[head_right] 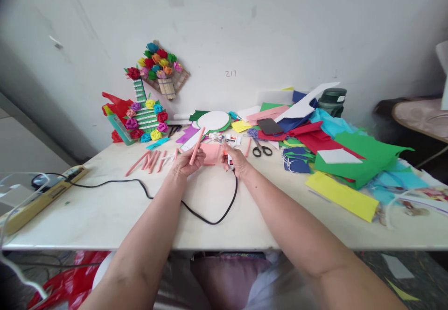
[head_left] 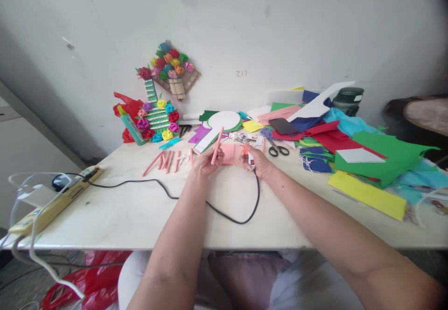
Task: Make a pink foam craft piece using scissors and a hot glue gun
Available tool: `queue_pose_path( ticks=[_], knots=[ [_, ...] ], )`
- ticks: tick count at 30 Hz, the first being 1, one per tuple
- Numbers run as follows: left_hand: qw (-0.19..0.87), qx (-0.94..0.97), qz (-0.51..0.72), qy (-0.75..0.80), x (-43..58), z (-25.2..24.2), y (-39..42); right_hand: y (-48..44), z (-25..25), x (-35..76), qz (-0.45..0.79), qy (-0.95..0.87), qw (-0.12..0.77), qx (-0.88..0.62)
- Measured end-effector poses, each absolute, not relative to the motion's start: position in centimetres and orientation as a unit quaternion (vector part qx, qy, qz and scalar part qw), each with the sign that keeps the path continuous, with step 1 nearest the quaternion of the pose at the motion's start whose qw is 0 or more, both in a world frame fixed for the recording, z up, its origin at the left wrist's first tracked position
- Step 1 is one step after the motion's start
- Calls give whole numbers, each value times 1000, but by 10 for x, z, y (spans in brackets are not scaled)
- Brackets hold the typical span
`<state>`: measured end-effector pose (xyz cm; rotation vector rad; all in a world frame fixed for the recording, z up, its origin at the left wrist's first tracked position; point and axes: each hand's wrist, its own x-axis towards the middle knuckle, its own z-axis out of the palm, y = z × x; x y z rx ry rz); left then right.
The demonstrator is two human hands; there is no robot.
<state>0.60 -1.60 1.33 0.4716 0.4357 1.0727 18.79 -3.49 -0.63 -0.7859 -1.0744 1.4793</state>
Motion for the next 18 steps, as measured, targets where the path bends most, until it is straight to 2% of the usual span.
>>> queue_pose_path(
  ticks=[18],
  knots=[
    [805, 208, 519, 198, 5, 13, -14, -37, -7, 187, 618, -490, 522, -324]
  ],
)
